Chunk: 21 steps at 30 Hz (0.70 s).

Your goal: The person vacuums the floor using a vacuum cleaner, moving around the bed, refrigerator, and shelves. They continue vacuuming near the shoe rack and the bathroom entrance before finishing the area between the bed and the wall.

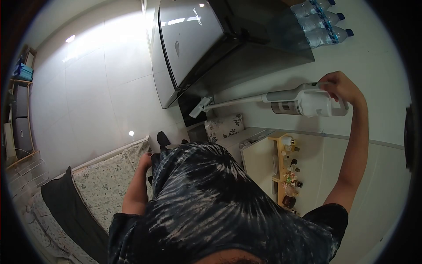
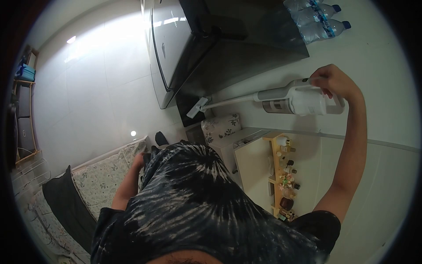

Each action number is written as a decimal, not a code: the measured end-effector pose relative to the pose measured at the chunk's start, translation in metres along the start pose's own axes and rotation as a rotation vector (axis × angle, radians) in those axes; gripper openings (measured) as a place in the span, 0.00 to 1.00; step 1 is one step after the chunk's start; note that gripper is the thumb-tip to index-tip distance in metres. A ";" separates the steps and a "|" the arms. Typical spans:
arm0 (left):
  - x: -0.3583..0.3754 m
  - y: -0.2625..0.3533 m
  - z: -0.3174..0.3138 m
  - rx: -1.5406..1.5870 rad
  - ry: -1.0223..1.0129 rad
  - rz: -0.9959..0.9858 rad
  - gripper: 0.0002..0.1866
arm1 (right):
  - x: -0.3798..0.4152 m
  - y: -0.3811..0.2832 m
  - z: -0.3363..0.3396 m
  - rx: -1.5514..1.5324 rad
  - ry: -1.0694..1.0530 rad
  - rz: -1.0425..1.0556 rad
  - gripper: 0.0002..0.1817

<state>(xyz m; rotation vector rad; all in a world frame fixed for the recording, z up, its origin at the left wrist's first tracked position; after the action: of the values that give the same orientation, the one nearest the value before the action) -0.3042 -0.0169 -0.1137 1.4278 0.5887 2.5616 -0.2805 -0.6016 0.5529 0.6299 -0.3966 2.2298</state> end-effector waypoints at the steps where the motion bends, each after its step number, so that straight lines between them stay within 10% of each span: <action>1: 0.004 0.003 0.002 -0.001 -0.004 -0.003 0.26 | 0.001 0.006 -0.003 0.001 0.000 -0.005 0.15; 3: 0.007 0.009 0.003 -0.062 -0.022 -0.013 0.27 | 0.005 -0.006 -0.011 0.140 0.026 0.248 0.14; 21: -0.017 0.029 -0.007 -0.039 -0.155 -0.047 0.19 | 0.007 0.024 -0.088 0.674 0.181 0.393 0.17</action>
<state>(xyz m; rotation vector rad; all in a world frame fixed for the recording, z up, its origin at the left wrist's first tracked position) -0.2990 -0.0507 -0.1183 1.5627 0.5383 2.3858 -0.3299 -0.5723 0.4816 0.7217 0.3810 2.7837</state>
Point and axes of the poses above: each hand's wrist, its own x-axis away from the middle knuckle, its own z-axis out of the back of the hand, y = z × x, the point moved 10 cm from there along -x, towards the middle knuckle, and after that the axes turned 9 degrees about -x, right-handed, at the moved point
